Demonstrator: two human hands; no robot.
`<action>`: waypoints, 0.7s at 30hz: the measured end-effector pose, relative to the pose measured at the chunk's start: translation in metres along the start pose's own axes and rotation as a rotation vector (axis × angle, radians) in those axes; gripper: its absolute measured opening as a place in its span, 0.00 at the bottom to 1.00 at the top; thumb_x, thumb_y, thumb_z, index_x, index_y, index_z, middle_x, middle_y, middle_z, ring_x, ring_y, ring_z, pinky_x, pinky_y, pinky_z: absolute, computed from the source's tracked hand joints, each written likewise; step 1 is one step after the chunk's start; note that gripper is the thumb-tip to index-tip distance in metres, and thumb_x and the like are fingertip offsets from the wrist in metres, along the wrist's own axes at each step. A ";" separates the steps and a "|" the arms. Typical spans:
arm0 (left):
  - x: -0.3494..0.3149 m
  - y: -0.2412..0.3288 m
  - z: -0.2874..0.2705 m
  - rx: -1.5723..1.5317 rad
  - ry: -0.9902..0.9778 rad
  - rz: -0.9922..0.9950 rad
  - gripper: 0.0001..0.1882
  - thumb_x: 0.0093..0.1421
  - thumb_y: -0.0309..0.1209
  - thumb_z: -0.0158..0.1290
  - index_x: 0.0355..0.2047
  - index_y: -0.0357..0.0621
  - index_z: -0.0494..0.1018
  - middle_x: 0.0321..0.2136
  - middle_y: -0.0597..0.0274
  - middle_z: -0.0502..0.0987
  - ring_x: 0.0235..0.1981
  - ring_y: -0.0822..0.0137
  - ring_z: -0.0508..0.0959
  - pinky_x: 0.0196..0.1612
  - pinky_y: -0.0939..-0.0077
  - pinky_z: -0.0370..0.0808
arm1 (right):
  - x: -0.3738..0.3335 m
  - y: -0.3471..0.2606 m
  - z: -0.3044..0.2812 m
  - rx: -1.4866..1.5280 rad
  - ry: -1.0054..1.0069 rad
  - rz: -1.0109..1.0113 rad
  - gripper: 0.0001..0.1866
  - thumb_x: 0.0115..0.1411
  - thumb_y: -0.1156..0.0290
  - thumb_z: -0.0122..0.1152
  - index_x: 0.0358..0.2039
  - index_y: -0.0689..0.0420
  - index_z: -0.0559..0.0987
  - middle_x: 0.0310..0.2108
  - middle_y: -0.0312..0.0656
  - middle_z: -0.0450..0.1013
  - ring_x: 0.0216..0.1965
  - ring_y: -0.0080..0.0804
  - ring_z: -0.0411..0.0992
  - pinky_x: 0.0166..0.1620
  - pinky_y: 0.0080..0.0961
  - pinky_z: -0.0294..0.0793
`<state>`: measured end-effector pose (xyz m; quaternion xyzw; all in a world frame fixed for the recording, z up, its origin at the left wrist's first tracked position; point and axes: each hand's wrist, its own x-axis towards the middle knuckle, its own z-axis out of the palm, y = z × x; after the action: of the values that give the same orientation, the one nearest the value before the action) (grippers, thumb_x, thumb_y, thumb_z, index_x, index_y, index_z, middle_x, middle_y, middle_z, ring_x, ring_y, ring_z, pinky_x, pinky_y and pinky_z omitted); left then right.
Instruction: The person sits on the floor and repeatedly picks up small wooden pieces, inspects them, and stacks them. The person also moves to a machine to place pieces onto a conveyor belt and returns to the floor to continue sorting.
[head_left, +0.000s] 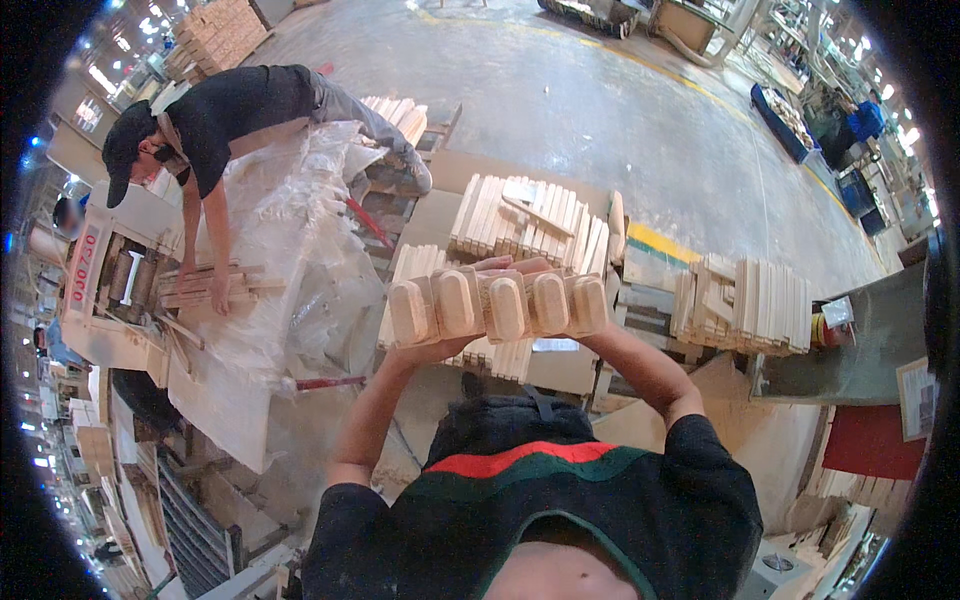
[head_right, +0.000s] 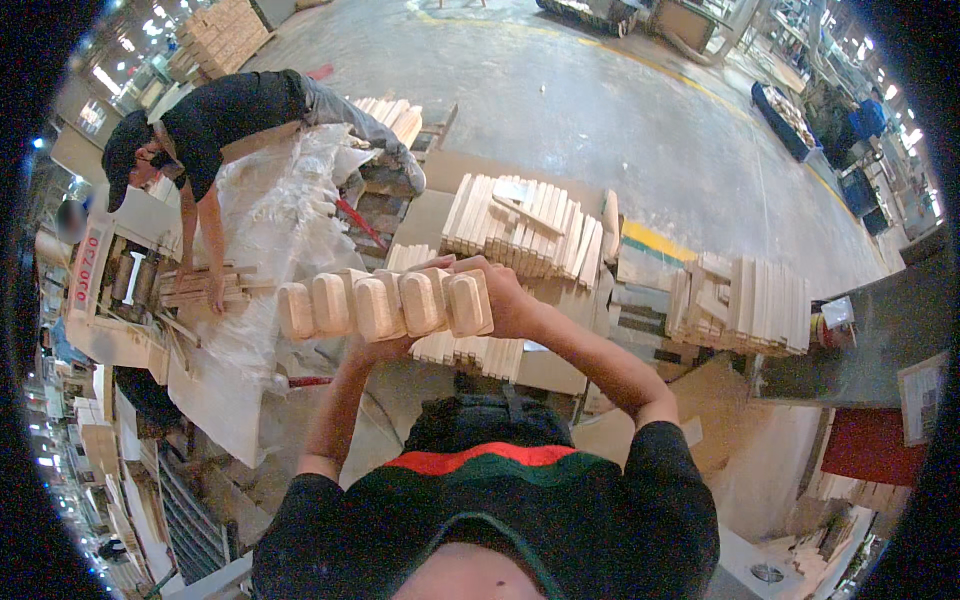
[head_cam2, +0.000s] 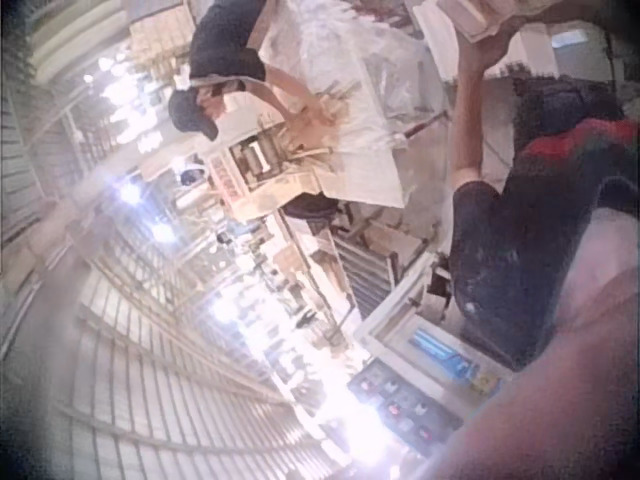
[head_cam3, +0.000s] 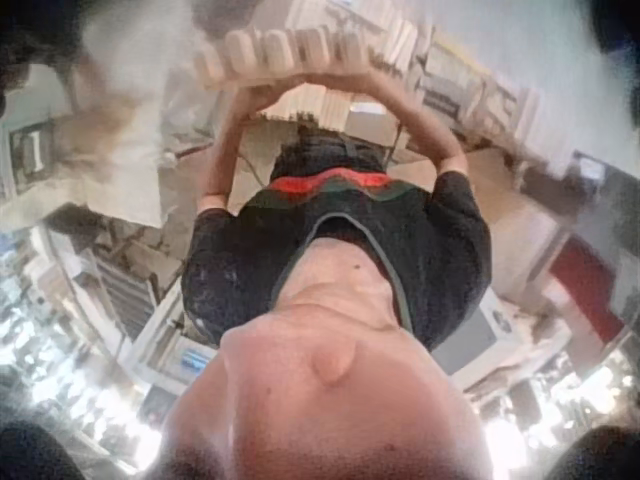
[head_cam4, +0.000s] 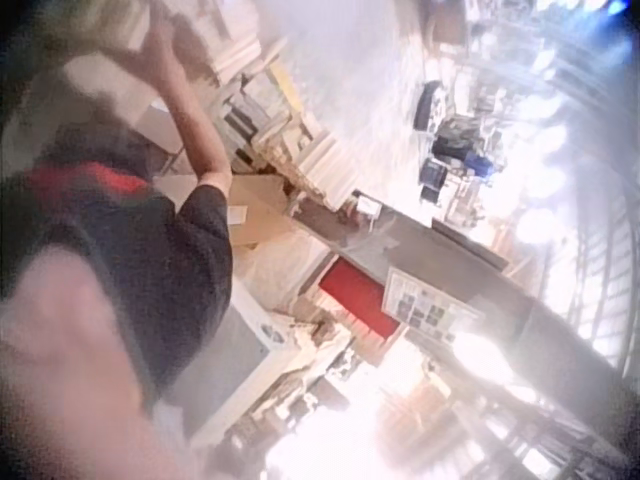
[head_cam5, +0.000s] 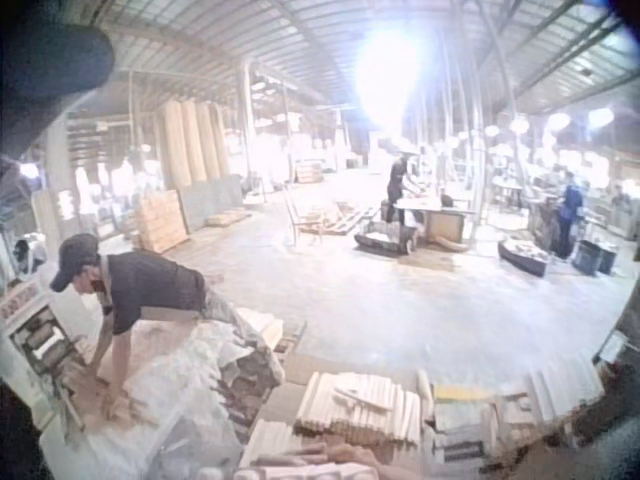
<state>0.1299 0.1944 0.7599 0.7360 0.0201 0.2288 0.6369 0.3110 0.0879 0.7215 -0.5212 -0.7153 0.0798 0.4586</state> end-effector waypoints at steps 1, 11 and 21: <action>-0.001 -0.003 0.000 -0.033 -0.024 0.024 0.28 0.53 0.33 0.62 0.54 0.46 0.67 0.52 0.53 0.73 0.60 0.57 0.65 0.60 0.59 0.63 | -0.009 0.007 0.005 0.042 -0.026 0.029 0.38 0.37 0.62 0.77 0.48 0.52 0.66 0.40 0.47 0.74 0.42 0.48 0.74 0.43 0.38 0.74; -0.008 -0.019 0.001 -0.285 -0.082 0.120 0.28 0.51 0.38 0.63 0.52 0.48 0.70 0.54 0.53 0.71 0.62 0.51 0.63 0.63 0.55 0.60 | -0.017 -0.007 0.007 0.161 0.012 0.032 0.39 0.36 0.61 0.79 0.48 0.50 0.67 0.42 0.48 0.75 0.40 0.49 0.76 0.41 0.38 0.75; -0.009 0.008 0.004 0.091 0.008 0.048 0.24 0.55 0.36 0.59 0.51 0.42 0.71 0.51 0.55 0.73 0.58 0.56 0.68 0.60 0.60 0.64 | -0.012 -0.010 0.007 0.065 -0.024 -0.076 0.37 0.41 0.61 0.75 0.50 0.57 0.68 0.39 0.46 0.75 0.39 0.43 0.76 0.40 0.33 0.75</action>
<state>0.1210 0.1861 0.7642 0.7634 0.0153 0.2458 0.5972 0.2994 0.0768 0.7164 -0.4776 -0.7369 0.0917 0.4696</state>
